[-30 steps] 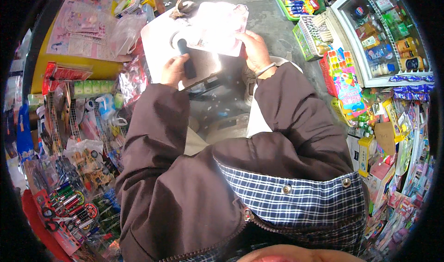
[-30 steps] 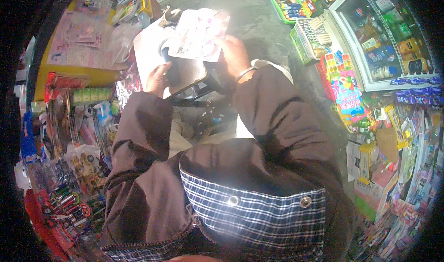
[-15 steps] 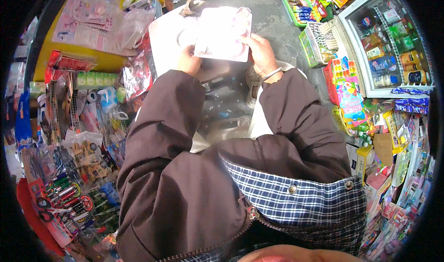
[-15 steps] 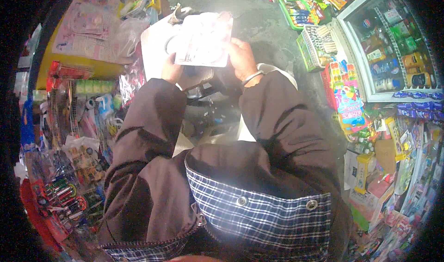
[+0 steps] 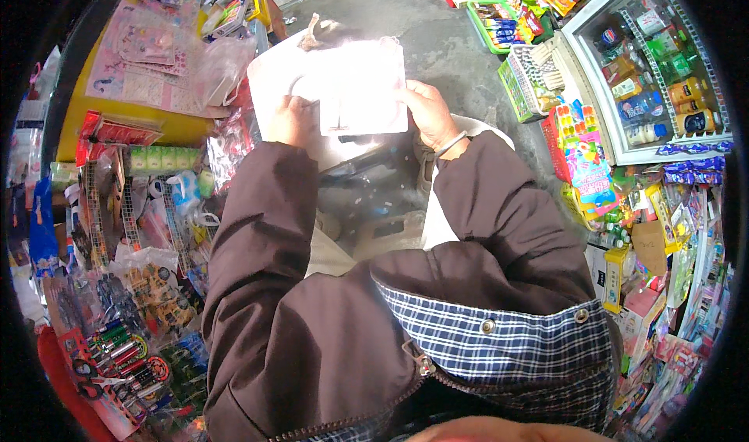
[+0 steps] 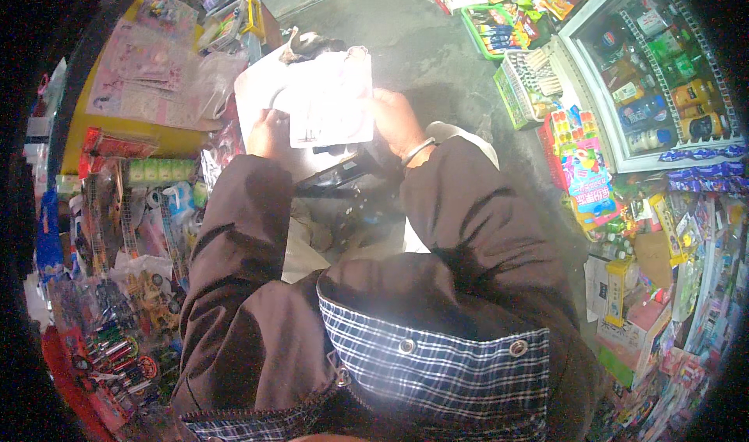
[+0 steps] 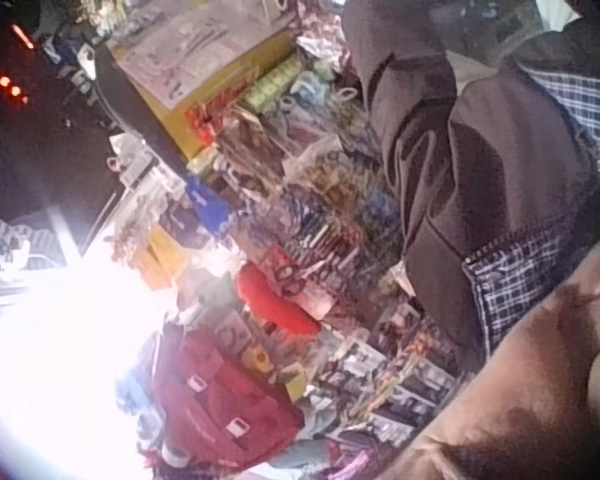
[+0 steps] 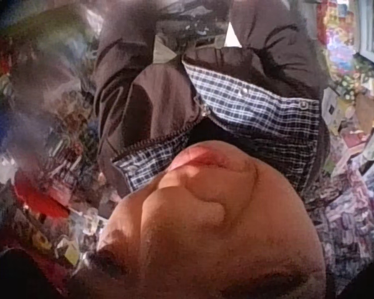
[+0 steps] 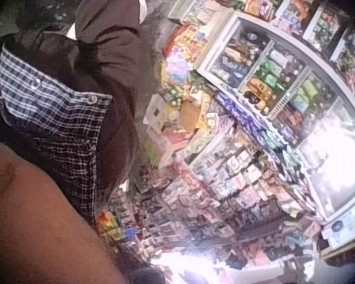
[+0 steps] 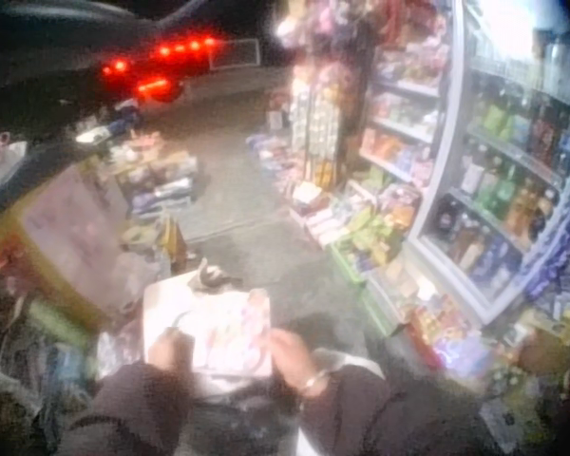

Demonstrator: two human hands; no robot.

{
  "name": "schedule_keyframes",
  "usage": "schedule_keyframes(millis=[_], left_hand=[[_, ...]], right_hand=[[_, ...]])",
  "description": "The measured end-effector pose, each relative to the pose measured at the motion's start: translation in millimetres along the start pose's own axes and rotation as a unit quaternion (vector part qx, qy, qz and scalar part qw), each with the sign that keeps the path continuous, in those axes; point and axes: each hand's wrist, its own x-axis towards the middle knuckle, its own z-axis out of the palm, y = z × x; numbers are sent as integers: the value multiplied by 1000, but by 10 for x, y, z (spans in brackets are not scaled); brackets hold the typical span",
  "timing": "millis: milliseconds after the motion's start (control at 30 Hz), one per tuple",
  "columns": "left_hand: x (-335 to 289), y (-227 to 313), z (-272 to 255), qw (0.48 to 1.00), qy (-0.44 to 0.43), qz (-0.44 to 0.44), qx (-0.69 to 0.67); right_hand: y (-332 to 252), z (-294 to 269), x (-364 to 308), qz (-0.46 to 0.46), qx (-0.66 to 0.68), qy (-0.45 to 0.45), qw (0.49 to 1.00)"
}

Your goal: The person assembles small keychains by inserting tiny components into plastic holders, then places them into clear plastic bags. They seal the bags and arrange them on a white surface.

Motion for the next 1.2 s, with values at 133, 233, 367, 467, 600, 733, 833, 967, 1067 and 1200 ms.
schedule_keyframes(millis=[133, 233, 367, 467, 600, 733, 833, 967, 1067, 1200], left_hand=[[-14, -140, -62, 987, 35, -128, 90], [-80, -162, -130, 986, 93, -131, -41], [-288, 58, -279, 714, 39, -286, -638], [-552, 304, -384, 615, -82, -242, -746], [-744, 442, -470, 561, -97, -247, -784], [-899, 473, -478, 581, -71, -286, -759], [-1039, 458, -431, 603, -50, -289, -742], [-1209, 245, -349, 604, -13, -286, -744], [-1312, 111, -314, 603, -8, -305, -737], [-1450, -174, -378, 600, 33, -309, -737]], right_hand=[[8, 34, -21, -17, -24, 0, 1000], [19, 62, -34, -31, -11, -9, 999], [11, 141, -49, -16, -30, -27, 999], [12, 269, -89, 3, -29, -68, 997], [73, 466, -145, 37, -64, -120, 990], [167, 564, -150, 49, -109, -158, 980], [225, 627, -170, 84, -153, -151, 973], [296, 786, -192, 89, -221, -173, 956], [195, 741, -203, 93, -299, -150, 938], [147, 669, -10, -22, -349, -18, 937]])
